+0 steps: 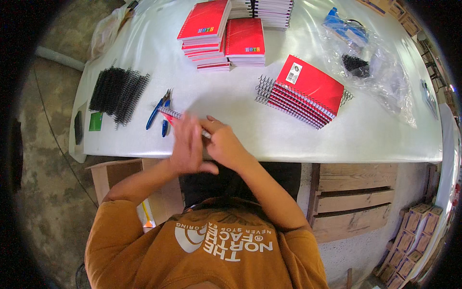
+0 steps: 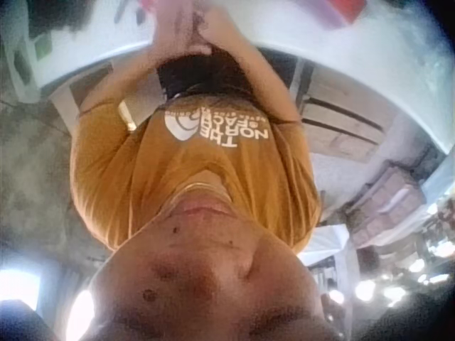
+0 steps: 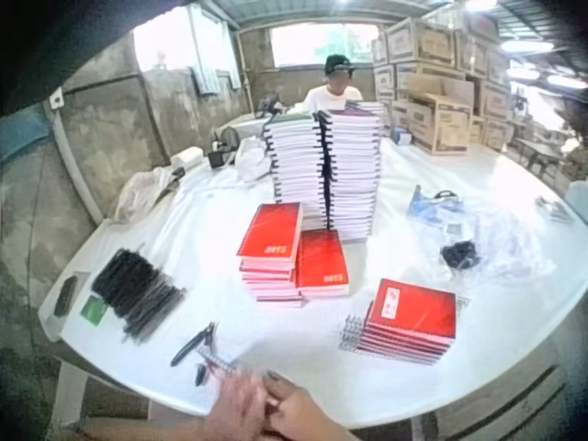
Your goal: The person threads plastic spiral coils through the punched margins of red notebooks and uses pliers to trim or bend the coil ends.
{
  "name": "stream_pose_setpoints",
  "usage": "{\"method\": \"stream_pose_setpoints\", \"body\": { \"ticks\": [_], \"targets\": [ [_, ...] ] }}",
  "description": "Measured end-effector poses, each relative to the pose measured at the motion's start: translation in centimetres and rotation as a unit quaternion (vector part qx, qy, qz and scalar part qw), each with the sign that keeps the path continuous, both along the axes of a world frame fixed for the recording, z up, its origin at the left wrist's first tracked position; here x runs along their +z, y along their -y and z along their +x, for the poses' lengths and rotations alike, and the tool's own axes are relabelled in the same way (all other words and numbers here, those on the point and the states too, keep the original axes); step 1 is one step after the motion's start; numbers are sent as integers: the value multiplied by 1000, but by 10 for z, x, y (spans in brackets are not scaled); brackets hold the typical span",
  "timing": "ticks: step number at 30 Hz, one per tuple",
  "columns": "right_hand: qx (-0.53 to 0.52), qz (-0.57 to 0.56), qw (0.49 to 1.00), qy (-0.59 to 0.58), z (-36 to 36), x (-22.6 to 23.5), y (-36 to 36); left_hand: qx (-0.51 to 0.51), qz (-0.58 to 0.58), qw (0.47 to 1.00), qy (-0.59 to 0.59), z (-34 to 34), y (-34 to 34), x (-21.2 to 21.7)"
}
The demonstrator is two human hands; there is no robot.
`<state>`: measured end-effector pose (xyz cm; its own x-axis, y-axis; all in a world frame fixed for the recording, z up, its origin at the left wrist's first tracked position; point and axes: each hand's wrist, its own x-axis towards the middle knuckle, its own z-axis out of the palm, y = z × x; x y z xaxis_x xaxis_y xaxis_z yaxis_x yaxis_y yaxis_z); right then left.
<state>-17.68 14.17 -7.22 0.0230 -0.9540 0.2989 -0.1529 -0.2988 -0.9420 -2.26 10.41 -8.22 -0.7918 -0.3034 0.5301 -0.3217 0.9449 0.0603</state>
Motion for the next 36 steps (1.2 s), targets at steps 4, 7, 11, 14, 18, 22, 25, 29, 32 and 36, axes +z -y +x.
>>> {"method": "stream_pose_setpoints", "body": {
  "ticks": [4,7,11,14,18,22,25,29,32,36],
  "targets": [
    [22,-10,1000,-14,-13,-1,-3,12,39,999,1,0,-8,37],
    [37,-15,999,30,-17,-11,1,5,87,995,47,-19,10,80],
    [9,-34,999,4,-16,-4,2,-45,169,983,56,-29,26,90],
    [10,16,1000,13,-18,0,1,-64,176,978,95,-31,36,101],
    [46,25,998,47,-20,3,1,-86,246,959,113,-36,38,111],
    [15,27,999,35,-19,1,1,-93,249,955,135,-36,45,111],
    [36,30,996,78,-17,1,1,-94,260,953,128,-36,43,113],
    [58,24,996,63,-20,5,0,-99,253,953,133,-38,38,112],
    [22,24,999,38,-20,7,-2,-90,213,962,146,-42,37,114],
    [69,41,994,77,-22,3,-1,-55,169,963,203,-46,33,130]
  ]
}}
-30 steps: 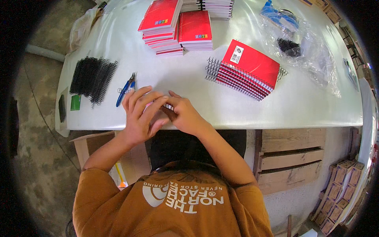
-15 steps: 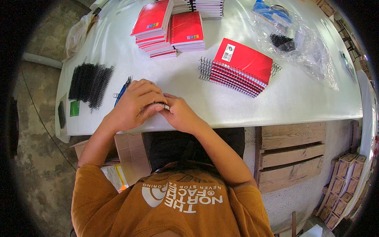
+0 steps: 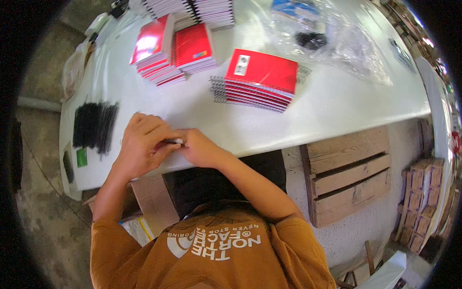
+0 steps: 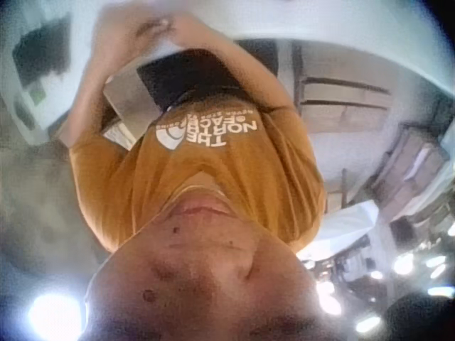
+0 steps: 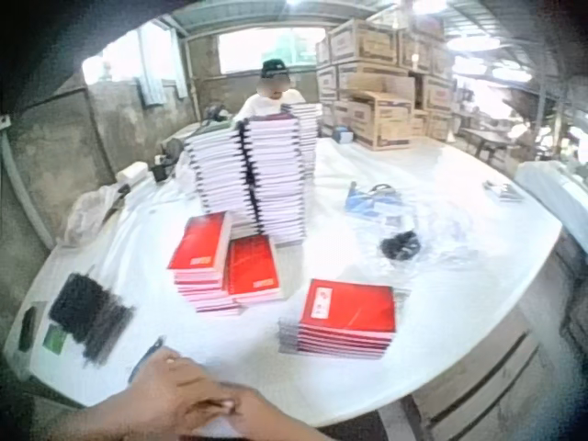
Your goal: The person threads plastic spiral coils through the punched margins of red notebooks and uses pliers to trim or bend the coil ends.
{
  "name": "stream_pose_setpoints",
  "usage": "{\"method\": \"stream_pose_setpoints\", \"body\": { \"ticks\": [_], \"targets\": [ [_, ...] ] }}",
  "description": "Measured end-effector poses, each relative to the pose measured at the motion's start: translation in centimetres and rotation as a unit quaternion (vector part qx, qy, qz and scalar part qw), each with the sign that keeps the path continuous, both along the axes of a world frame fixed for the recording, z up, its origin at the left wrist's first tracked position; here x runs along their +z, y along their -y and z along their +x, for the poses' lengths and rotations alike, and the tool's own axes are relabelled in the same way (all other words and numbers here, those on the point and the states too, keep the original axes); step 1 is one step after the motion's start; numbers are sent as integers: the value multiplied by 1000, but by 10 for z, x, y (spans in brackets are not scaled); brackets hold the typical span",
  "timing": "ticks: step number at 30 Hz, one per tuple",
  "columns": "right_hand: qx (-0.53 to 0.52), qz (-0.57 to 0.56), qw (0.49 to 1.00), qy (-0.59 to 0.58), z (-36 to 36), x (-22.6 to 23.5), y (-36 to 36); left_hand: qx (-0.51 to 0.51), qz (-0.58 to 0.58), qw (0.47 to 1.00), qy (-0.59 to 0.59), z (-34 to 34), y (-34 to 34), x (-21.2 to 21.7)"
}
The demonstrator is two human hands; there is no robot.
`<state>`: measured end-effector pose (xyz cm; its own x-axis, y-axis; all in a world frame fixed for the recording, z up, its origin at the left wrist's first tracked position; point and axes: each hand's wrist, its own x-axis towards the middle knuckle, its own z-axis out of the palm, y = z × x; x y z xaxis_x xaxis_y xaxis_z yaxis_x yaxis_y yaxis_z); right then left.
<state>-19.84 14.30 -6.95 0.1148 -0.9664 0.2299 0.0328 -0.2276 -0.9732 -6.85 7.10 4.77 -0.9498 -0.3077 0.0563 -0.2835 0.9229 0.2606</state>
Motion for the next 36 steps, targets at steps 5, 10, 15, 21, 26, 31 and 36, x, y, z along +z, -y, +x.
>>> {"method": "stream_pose_setpoints", "body": {
  "ticks": [5,10,15,21,26,31,36],
  "targets": [
    [-148,-63,987,23,-21,15,-20,70,-96,968,-223,-28,-11,9],
    [-413,-213,869,169,-64,49,-25,278,302,793,-450,-87,-42,-16],
    [-675,-133,720,-91,-108,52,-24,176,263,745,-587,-163,-30,-37],
    [-637,-102,764,-4,-123,13,-26,87,-80,908,-402,-168,-6,-86],
    [-671,-151,725,-29,-119,-5,-20,185,105,851,-480,-165,2,-102],
    [-660,-128,739,-49,-126,-10,-25,111,46,879,-461,-157,12,-94],
    [-682,-209,684,-155,-111,6,-31,256,-210,890,-314,-138,58,-78]
  ]
}}
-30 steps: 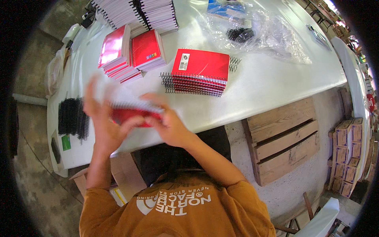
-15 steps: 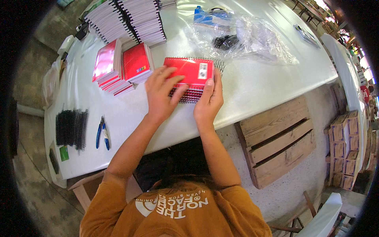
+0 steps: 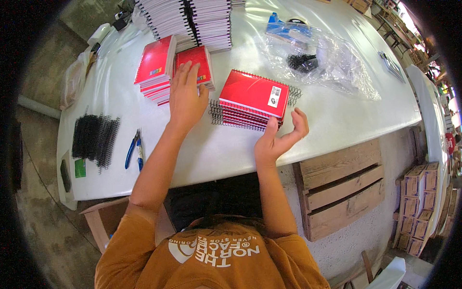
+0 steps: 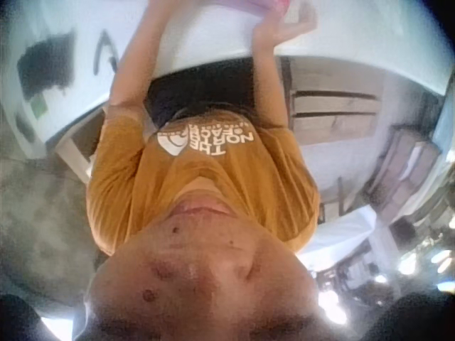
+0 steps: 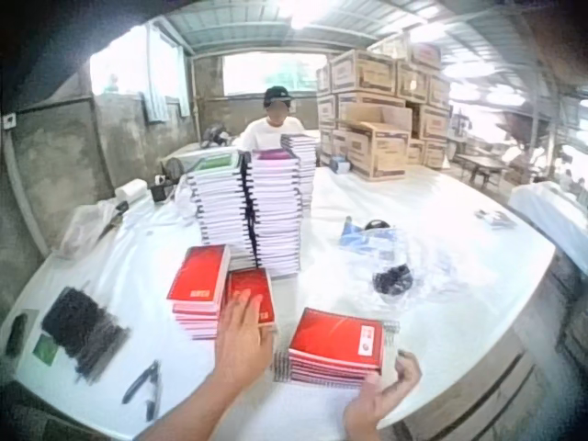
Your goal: The person threads plastic spiral coils through the punched margins of red notebooks and uses pliers to trim or bend the coil ends.
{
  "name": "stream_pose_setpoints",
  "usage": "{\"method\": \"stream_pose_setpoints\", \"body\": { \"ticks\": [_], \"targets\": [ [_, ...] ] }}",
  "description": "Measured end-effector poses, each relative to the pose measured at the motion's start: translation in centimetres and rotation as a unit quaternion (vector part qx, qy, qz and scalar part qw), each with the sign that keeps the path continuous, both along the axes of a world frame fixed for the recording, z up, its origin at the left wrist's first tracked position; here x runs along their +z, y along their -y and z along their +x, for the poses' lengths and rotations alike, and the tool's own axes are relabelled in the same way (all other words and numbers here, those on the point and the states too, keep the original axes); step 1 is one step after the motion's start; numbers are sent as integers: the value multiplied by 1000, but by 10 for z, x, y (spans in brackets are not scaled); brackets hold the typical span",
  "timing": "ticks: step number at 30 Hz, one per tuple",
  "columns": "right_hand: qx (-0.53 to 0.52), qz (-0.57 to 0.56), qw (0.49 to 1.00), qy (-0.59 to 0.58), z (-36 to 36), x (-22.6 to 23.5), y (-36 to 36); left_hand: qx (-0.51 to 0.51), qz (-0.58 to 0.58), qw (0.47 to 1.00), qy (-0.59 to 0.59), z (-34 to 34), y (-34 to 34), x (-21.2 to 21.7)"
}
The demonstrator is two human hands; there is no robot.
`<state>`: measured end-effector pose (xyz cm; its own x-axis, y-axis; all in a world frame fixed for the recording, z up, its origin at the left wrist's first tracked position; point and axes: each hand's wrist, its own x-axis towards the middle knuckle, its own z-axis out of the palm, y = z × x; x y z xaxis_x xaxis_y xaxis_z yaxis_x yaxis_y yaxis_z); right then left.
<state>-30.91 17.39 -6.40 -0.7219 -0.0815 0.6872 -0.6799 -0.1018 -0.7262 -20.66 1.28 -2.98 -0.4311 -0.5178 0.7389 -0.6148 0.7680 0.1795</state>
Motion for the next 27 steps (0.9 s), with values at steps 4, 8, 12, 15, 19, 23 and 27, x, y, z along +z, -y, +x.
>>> {"method": "stream_pose_setpoints", "body": {
  "ticks": [4,8,12,15,19,23,27],
  "targets": [
    [174,-41,980,-86,38,7,0,-85,91,990,66,38,3,0],
    [573,67,761,297,70,20,-8,-114,289,941,-137,97,-47,58],
    [651,-31,593,473,109,20,6,-203,478,688,-507,134,-93,56],
    [618,-69,623,474,117,35,11,-149,531,709,-439,153,-112,36],
    [513,347,785,14,84,61,17,-22,194,951,-238,165,-96,47],
    [457,408,762,-208,88,79,21,-162,271,948,31,188,-89,45],
    [562,228,791,80,67,46,36,-235,528,734,-356,180,-71,7]
  ]
}}
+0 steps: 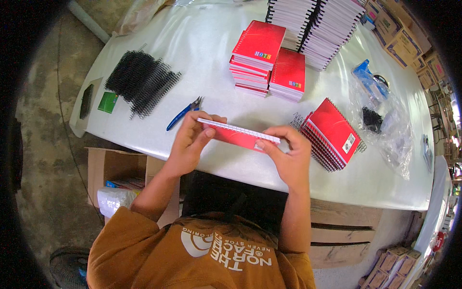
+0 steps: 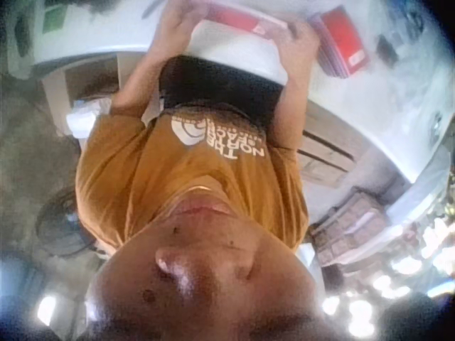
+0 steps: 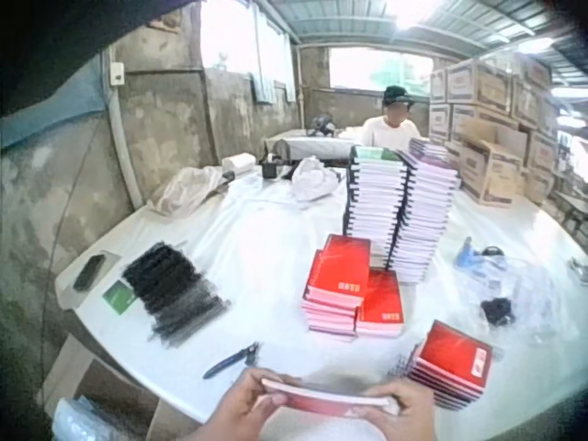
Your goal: The person threads plastic spiral coils through the punched margins of red notebooks and uses pliers to trim or bend the coil ends.
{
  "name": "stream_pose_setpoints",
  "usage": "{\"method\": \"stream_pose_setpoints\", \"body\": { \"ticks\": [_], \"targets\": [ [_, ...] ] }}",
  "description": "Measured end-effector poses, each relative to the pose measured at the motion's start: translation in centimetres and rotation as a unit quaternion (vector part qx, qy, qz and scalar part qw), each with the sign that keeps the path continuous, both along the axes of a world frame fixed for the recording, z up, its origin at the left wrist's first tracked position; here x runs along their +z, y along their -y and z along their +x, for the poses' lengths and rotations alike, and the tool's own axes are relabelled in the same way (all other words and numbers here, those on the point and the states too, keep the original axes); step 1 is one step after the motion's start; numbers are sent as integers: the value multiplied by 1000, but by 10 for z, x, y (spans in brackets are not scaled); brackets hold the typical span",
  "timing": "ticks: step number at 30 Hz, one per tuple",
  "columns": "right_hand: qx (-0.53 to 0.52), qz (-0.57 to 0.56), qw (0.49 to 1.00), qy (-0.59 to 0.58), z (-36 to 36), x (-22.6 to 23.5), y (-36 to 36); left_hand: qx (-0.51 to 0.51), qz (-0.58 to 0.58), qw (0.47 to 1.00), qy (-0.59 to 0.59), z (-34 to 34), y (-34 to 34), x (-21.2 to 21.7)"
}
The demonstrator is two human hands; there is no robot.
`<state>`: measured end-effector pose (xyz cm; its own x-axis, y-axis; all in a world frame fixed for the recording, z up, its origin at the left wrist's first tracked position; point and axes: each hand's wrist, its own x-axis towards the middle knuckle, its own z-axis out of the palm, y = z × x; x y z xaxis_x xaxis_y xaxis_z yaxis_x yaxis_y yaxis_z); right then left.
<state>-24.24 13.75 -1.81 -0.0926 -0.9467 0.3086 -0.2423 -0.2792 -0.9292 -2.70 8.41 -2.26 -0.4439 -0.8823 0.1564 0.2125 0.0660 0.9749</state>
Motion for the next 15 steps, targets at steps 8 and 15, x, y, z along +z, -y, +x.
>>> {"method": "stream_pose_setpoints", "body": {
  "ticks": [8,15],
  "targets": [
    [57,119,977,169,15,-47,3,91,-255,852,449,13,33,-21],
    [20,122,978,168,16,-48,4,251,-212,634,700,80,117,-24]
  ]
}}
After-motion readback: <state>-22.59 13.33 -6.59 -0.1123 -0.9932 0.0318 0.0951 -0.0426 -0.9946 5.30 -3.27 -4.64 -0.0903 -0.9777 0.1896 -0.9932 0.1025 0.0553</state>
